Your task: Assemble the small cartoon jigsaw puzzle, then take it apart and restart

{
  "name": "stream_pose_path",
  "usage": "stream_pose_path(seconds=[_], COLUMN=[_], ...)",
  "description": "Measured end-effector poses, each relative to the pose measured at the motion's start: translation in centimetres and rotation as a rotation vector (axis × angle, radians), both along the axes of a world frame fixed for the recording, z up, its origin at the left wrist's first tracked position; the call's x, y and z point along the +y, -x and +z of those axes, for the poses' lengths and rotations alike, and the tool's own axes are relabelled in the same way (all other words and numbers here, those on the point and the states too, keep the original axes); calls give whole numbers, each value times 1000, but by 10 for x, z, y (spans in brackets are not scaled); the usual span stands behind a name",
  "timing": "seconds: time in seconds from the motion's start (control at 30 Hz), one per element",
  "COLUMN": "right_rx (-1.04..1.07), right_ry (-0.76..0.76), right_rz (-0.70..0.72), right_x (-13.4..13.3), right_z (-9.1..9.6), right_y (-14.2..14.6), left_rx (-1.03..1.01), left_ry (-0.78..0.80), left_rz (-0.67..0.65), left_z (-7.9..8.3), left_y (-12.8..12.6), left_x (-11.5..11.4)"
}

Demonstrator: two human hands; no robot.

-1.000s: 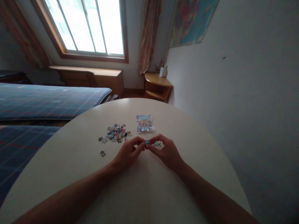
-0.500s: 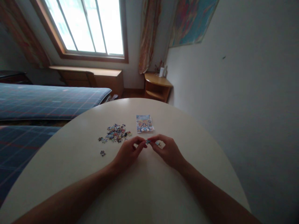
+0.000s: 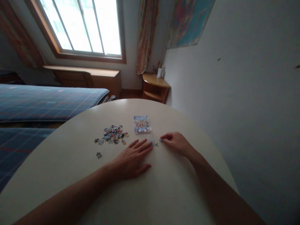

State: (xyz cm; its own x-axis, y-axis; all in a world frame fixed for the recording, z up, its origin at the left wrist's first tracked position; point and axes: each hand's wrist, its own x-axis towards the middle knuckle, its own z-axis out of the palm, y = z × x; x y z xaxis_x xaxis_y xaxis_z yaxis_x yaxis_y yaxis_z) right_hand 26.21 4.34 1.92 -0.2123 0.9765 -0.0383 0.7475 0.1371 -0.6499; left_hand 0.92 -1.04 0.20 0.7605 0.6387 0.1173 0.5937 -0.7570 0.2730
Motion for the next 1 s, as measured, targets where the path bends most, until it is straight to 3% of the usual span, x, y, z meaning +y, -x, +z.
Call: stream_pose_path(seconds=[1.0], right_rx=[-81], right_ry=[-28], right_rz=[-6], right_x=[-5], right_z=[2], right_y=[8], left_rx=[-21], left_ry=[-21], left_rz=[2], left_z=[3], left_y=[1], left_x=[-3])
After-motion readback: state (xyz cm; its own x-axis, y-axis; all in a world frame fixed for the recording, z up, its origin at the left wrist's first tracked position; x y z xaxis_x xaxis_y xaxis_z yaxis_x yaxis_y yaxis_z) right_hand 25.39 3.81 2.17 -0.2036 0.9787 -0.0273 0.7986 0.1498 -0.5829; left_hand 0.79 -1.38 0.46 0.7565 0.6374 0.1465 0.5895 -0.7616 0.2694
